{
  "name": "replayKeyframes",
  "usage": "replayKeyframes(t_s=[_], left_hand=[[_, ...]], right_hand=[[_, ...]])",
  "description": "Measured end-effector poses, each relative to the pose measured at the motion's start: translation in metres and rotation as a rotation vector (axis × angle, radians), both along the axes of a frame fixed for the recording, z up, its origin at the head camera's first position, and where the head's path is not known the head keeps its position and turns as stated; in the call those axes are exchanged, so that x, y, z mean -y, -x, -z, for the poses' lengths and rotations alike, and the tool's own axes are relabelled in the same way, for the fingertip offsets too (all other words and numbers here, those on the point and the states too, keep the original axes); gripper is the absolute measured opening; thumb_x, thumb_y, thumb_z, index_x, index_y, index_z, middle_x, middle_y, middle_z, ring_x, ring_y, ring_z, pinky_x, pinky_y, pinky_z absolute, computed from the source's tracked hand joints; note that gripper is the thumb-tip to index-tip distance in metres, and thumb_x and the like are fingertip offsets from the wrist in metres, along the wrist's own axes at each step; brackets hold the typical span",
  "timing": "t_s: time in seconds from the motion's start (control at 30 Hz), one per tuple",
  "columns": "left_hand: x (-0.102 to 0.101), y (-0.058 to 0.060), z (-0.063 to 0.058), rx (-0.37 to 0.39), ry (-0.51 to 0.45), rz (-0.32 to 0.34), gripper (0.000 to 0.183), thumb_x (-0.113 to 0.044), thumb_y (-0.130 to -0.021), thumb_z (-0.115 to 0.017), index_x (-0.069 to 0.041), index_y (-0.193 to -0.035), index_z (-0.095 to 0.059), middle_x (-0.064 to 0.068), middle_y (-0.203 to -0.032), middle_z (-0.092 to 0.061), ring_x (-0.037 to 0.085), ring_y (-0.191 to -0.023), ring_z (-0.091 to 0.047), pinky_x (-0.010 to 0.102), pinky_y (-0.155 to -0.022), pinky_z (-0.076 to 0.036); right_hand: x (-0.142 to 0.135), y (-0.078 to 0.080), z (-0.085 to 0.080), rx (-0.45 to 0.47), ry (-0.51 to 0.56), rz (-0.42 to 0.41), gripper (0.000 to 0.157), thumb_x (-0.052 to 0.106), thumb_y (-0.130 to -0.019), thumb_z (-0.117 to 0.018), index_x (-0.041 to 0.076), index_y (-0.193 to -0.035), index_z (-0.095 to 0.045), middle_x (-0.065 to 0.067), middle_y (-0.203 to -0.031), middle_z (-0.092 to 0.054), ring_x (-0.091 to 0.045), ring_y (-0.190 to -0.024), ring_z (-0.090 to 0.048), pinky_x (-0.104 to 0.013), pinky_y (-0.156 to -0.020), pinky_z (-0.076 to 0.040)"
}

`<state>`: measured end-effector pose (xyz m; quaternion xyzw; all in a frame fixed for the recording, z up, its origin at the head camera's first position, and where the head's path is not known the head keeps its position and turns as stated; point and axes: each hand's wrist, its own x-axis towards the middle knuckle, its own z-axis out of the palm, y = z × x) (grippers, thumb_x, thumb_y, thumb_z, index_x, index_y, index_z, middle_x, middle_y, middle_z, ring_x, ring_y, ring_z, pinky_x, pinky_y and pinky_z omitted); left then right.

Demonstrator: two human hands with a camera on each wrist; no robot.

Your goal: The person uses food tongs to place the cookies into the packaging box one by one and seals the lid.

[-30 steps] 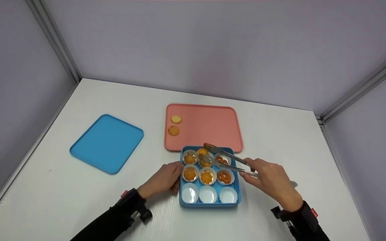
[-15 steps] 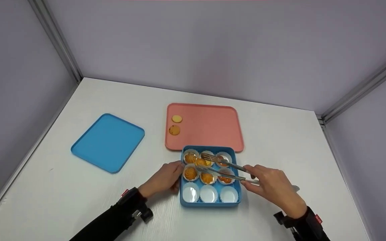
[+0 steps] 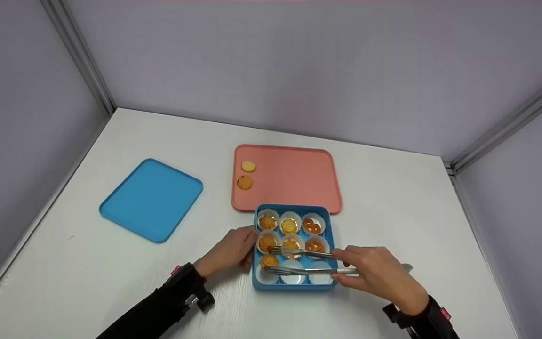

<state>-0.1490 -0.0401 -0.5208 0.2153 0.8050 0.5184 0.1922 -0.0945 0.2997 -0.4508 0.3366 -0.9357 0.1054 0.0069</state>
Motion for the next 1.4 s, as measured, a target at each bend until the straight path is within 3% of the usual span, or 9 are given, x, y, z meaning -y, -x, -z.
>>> replayKeyframes(t_s=[0.3,0.53,0.9,1.13,1.4], left_hand=[[0.000,0.001,0.001,0.010,0.007,-0.009,0.038,-0.020,-0.108,-0.031,0.005,-0.099,-0.057,0.002,-0.060,-0.056,0.015,-0.047,-0.056,0.031,-0.045,-0.050],[0.000,0.000,0.000,0.010,0.018,-0.013,0.036,-0.017,-0.108,-0.031,0.006,-0.101,-0.057,0.003,-0.060,-0.055,0.015,-0.046,-0.055,0.033,-0.045,-0.050],[0.000,0.001,0.002,0.025,0.016,-0.016,0.037,-0.019,-0.108,-0.031,0.004,-0.096,-0.057,0.001,-0.057,-0.054,0.014,-0.045,-0.055,0.031,-0.044,-0.050],[0.000,0.002,0.003,0.031,0.022,-0.018,0.037,-0.019,-0.108,-0.030,0.006,-0.100,-0.057,0.001,-0.058,-0.055,0.014,-0.045,-0.055,0.033,-0.045,-0.051],[0.000,0.002,0.001,0.024,0.024,-0.012,0.037,-0.018,-0.108,-0.031,0.006,-0.100,-0.057,0.002,-0.058,-0.055,0.015,-0.045,-0.055,0.038,-0.046,-0.052]], right_hand=[[0.010,0.001,-0.003,0.037,-0.038,-0.046,0.040,0.045,-0.084,-0.073,0.019,-0.113,-0.071,0.008,-0.081,-0.067,0.002,-0.058,-0.044,-0.017,-0.052,-0.041],[0.014,0.002,-0.009,0.056,-0.070,-0.052,0.040,0.041,-0.082,-0.076,0.017,-0.113,-0.071,0.008,-0.080,-0.066,0.002,-0.057,-0.046,-0.019,-0.054,-0.045],[0.019,0.003,-0.013,-0.007,-0.140,-0.082,0.052,0.060,-0.088,-0.060,0.016,-0.115,-0.070,0.002,-0.085,-0.070,-0.003,-0.063,-0.057,-0.023,-0.058,-0.052],[0.023,0.001,-0.014,-0.042,-0.181,-0.071,0.046,0.048,-0.082,-0.074,0.016,-0.115,-0.071,0.006,-0.081,-0.068,-0.003,-0.061,-0.056,-0.021,-0.056,-0.051],[0.026,0.000,-0.015,-0.049,-0.221,-0.050,0.052,0.055,-0.083,-0.070,0.018,-0.118,-0.070,0.006,-0.080,-0.066,-0.002,-0.057,-0.051,-0.021,-0.054,-0.049]])
